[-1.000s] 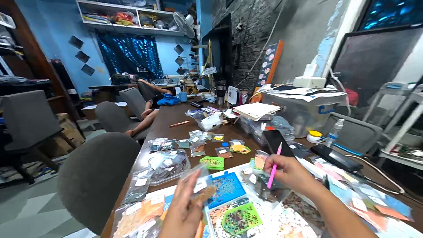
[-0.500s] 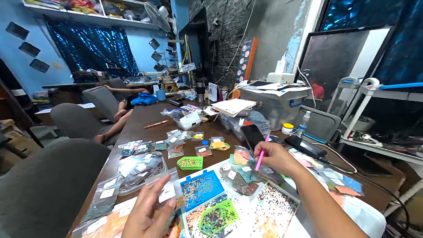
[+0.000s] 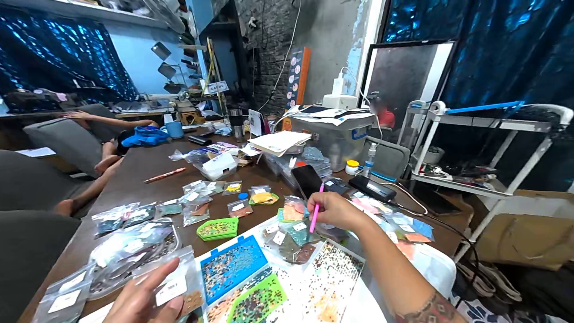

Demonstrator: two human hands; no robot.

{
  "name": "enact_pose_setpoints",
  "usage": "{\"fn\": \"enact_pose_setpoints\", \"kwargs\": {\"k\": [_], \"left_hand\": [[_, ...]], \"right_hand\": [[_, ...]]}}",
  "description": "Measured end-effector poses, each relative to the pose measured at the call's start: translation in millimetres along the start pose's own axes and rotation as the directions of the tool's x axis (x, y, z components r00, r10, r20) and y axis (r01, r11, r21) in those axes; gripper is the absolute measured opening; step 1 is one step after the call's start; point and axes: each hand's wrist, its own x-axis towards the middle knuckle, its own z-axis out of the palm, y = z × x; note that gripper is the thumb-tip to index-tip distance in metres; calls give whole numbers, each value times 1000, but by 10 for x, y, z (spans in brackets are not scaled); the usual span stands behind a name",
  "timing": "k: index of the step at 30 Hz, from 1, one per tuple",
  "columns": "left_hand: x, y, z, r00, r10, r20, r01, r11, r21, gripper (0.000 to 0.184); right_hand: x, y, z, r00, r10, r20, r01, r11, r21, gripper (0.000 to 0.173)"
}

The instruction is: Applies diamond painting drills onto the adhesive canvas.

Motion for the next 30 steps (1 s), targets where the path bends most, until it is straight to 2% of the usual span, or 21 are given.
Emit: {"fn": "enact_pose_setpoints", "kwargs": {"k": [5, 8, 10, 13, 14, 16, 19, 23, 26, 28, 30], "left_hand": [[-12, -16, -3, 999, -20, 51, 20, 1000, -1, 56], [-20, 41, 19, 992, 9, 125, -16, 998, 58, 55], [-47, 95, 77, 976, 85, 199, -104, 991, 86, 51], [-116, 220, 273, 925, 253, 284, -284, 956, 75, 46], [-141, 262, 349, 904, 302, 303, -337, 939, 67, 45], [-184, 328, 466, 861, 360, 360, -401, 915, 45, 45], [-224, 356, 508, 833, 360, 420, -404, 915, 16, 54], [-186, 270, 356, 869, 317, 379, -347, 938, 10, 60], [-103, 240, 213, 891, 282, 356, -330, 941, 80, 48], [-77, 252, 163, 897, 259, 358, -322, 938, 128, 36], [-69, 241, 159, 895, 251, 369, -320, 937, 139, 30]], "right_hand": [[17, -14, 28, 999, 8, 38, -8, 1000, -13, 10], [-17, -161, 131, 997, -29, 65, 21, 992, 125, 18], [-102, -363, 254, 979, -137, 151, 86, 949, 302, 34], [-252, -656, 491, 872, -372, 318, 178, 847, 501, 51], [-294, -725, 570, 834, -435, 338, 199, 811, 550, 51], [-348, -795, 693, 784, -516, 344, 227, 755, 615, 37], [-362, -804, 650, 771, -526, 359, 243, 764, 598, 20], [-292, -509, 160, 799, -456, 391, 231, 834, 500, 22], [-254, -253, -175, 876, -179, 448, 53, 958, 280, 20], [-215, -189, -249, 876, 10, 482, -83, 988, 129, 20], [-181, -147, -257, 861, 73, 503, -125, 990, 69, 17]]}}
